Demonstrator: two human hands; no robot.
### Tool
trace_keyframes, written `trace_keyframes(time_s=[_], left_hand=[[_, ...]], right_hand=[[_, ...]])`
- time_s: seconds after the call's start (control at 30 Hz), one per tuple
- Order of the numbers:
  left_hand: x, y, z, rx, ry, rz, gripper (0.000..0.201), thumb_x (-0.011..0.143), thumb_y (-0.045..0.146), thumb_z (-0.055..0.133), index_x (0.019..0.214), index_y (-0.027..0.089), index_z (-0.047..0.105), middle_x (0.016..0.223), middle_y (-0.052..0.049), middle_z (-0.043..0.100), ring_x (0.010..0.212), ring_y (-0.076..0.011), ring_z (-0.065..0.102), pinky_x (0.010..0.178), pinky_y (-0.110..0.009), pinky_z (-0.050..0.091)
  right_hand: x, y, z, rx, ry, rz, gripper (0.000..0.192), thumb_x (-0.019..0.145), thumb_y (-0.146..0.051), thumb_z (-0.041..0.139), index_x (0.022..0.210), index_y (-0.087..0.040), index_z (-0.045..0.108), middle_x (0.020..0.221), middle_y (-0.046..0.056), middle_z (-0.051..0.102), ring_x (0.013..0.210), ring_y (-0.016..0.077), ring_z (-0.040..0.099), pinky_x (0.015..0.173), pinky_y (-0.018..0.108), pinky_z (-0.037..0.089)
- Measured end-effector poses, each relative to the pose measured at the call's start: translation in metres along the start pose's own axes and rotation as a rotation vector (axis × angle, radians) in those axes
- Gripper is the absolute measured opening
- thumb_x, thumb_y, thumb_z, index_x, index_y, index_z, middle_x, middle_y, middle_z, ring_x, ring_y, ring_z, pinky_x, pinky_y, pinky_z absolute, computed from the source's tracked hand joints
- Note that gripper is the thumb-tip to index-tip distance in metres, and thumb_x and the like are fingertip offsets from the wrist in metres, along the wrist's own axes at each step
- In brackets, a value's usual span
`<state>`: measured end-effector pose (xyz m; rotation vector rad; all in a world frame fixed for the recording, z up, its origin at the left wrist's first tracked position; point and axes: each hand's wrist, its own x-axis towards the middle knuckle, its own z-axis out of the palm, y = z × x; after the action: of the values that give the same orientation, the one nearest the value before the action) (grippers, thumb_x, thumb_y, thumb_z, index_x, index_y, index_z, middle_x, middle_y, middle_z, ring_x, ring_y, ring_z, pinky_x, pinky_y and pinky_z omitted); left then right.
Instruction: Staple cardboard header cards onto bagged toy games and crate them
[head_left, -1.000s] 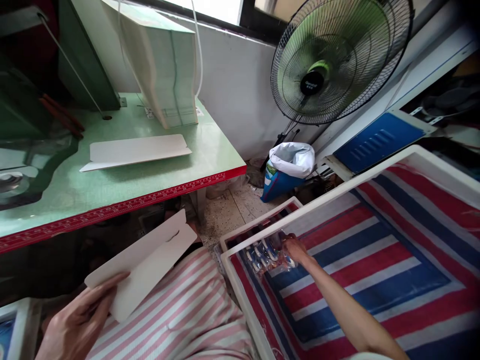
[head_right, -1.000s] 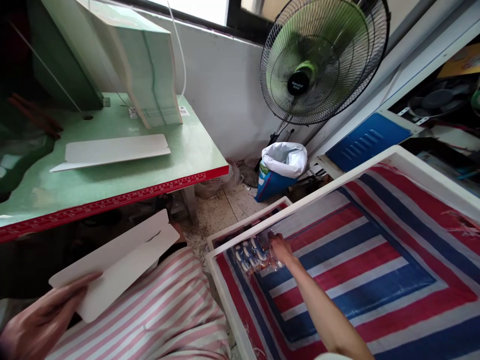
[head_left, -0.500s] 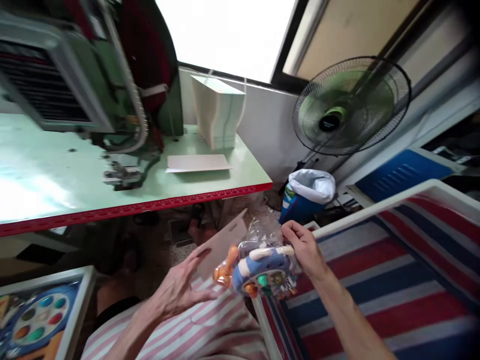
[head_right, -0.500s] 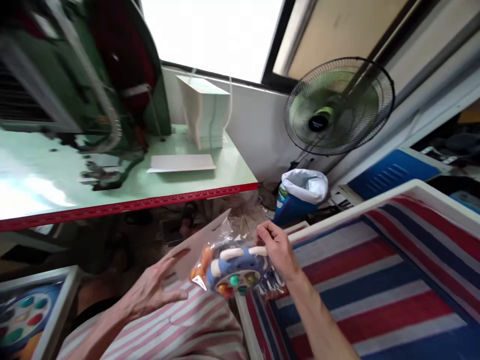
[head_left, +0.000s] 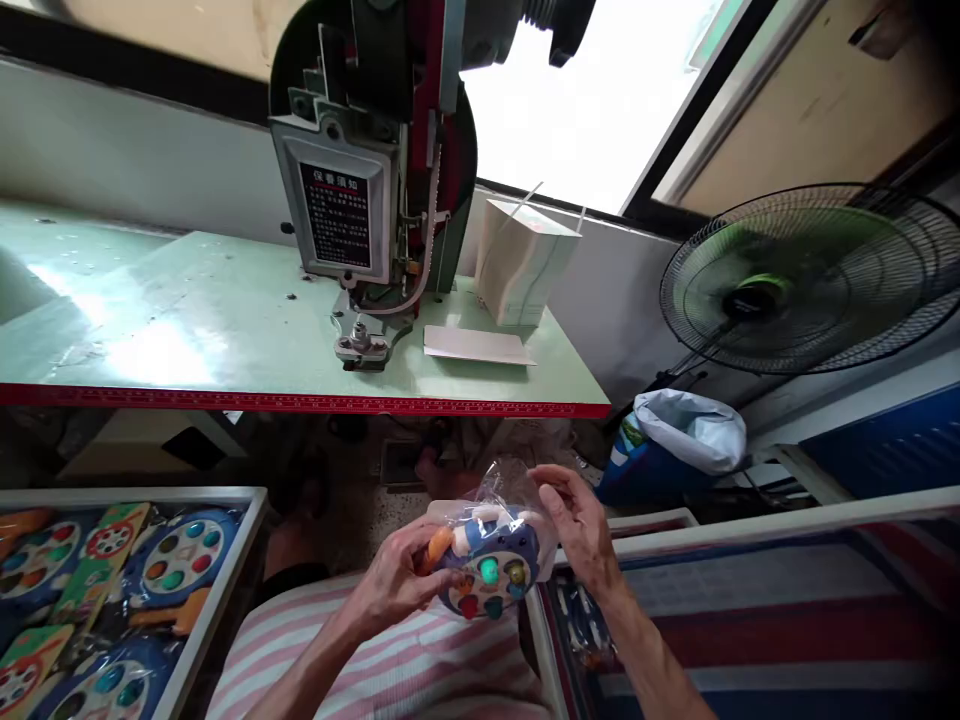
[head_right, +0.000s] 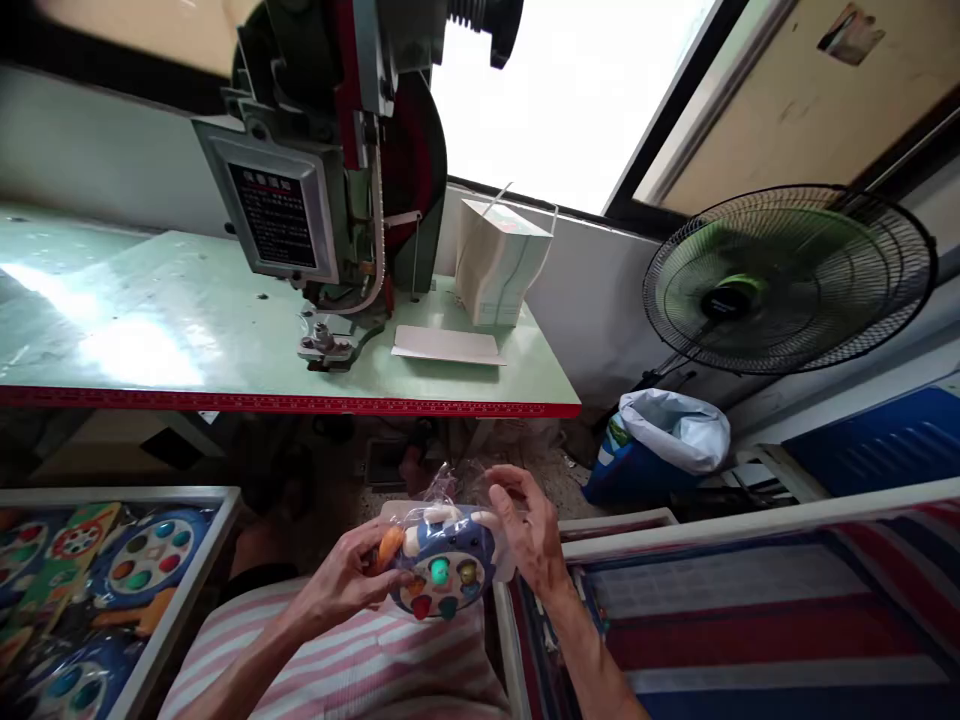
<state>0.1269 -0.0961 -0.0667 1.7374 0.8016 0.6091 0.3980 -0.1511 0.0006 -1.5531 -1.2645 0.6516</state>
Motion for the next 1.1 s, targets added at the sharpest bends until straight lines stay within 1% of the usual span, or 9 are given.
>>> trace_keyframes(time_s=[0.07, 0.17, 0.3, 0.4, 0.6, 0.73, 0.8, 0.9, 1.1], left_hand=[[0.001, 0.001, -0.001, 0.034, -0.006, 0.013, 0.028, 0.086, 0.044, 0.075, 0.09, 0.017, 0.074, 0.101, -0.006, 0.069, 0.083, -0.0193, 0.062, 0.072, -0.026, 0.048], [0.003, 0.005, -0.001, 0.109, 0.007, 0.039, 0.025, 0.088, 0.043, 0.073, 0.088, 0.018, 0.074, 0.1, -0.007, 0.071, 0.084, -0.0203, 0.065, 0.073, -0.027, 0.049], [0.003, 0.006, 0.005, 0.182, -0.007, 0.043, 0.02, 0.087, 0.04, 0.074, 0.09, 0.02, 0.074, 0.105, -0.006, 0.073, 0.084, -0.0193, 0.067, 0.073, -0.026, 0.048], [0.0, 0.006, 0.009, 0.228, -0.004, 0.02, 0.02, 0.087, 0.04, 0.075, 0.085, 0.021, 0.073, 0.101, -0.005, 0.073, 0.076, -0.017, 0.065, 0.067, -0.025, 0.046], [-0.001, 0.004, 0.009, 0.264, 0.012, 0.002, 0.019, 0.087, 0.04, 0.073, 0.093, 0.022, 0.074, 0.112, -0.005, 0.075, 0.082, -0.0189, 0.07, 0.069, -0.026, 0.047], [-0.001, 0.003, 0.009, 0.308, 0.022, -0.034, 0.015, 0.086, 0.038, 0.073, 0.089, 0.023, 0.073, 0.111, -0.004, 0.076, 0.082, -0.0195, 0.071, 0.069, -0.026, 0.047], [-0.002, 0.002, 0.01, 0.329, 0.032, -0.047, 0.013, 0.085, 0.035, 0.073, 0.09, 0.023, 0.073, 0.111, -0.004, 0.076, 0.083, -0.0198, 0.072, 0.069, -0.026, 0.047], [-0.003, 0.002, 0.013, 0.344, 0.052, -0.057, 0.011, 0.083, 0.03, 0.073, 0.092, 0.024, 0.073, 0.113, -0.003, 0.075, 0.081, -0.0189, 0.071, 0.069, -0.026, 0.047], [0.0, 0.003, 0.01, 0.352, 0.076, -0.098, 0.02, 0.084, 0.04, 0.075, 0.098, 0.026, 0.075, 0.102, -0.001, 0.073, 0.077, -0.0187, 0.068, 0.067, -0.026, 0.045]], right_hand=[[0.0, -0.015, -0.008, -0.181, -0.092, -0.177, 0.032, 0.095, -0.047, 0.066, 0.118, -0.026, 0.071, 0.13, 0.011, 0.069, 0.12, 0.0307, 0.061, 0.106, 0.046, 0.047], [0.005, -0.033, -0.012, -0.322, -0.366, -0.283, 0.036, 0.087, -0.044, 0.078, 0.117, -0.025, 0.072, 0.121, 0.011, 0.071, 0.116, 0.0313, 0.061, 0.102, 0.045, 0.05], [0.015, -0.037, -0.006, -0.412, -0.531, -0.169, 0.052, 0.073, -0.043, 0.09, 0.118, -0.024, 0.07, 0.104, 0.006, 0.072, 0.098, 0.0255, 0.063, 0.087, 0.037, 0.051], [0.02, -0.03, -0.003, -0.382, -0.557, -0.052, 0.043, 0.072, -0.036, 0.09, 0.109, -0.024, 0.071, 0.09, 0.001, 0.068, 0.086, 0.0203, 0.061, 0.08, 0.031, 0.049], [0.023, -0.028, -0.003, 0.008, -0.641, 0.13, 0.049, 0.066, -0.046, 0.093, 0.099, -0.02, 0.067, 0.106, 0.002, 0.068, 0.097, 0.0199, 0.061, 0.085, 0.029, 0.048], [0.019, -0.037, 0.005, 0.154, -0.715, 0.315, 0.061, 0.063, -0.041, 0.095, 0.114, -0.021, 0.068, 0.103, 0.002, 0.073, 0.096, 0.0207, 0.066, 0.083, 0.03, 0.051], [0.016, -0.039, 0.011, 0.171, -0.691, 0.363, 0.053, 0.07, -0.042, 0.091, 0.114, -0.021, 0.071, 0.099, 0.003, 0.075, 0.093, 0.0205, 0.068, 0.081, 0.03, 0.052], [0.015, -0.042, 0.02, 0.125, -0.573, 0.305, 0.032, 0.082, -0.047, 0.08, 0.098, -0.019, 0.078, 0.096, 0.005, 0.077, 0.09, 0.0213, 0.069, 0.081, 0.032, 0.053], [0.013, -0.052, 0.03, 0.097, -0.432, 0.156, 0.033, 0.091, -0.051, 0.07, 0.087, -0.021, 0.082, 0.081, 0.005, 0.078, 0.076, 0.0204, 0.072, 0.071, 0.03, 0.055]])
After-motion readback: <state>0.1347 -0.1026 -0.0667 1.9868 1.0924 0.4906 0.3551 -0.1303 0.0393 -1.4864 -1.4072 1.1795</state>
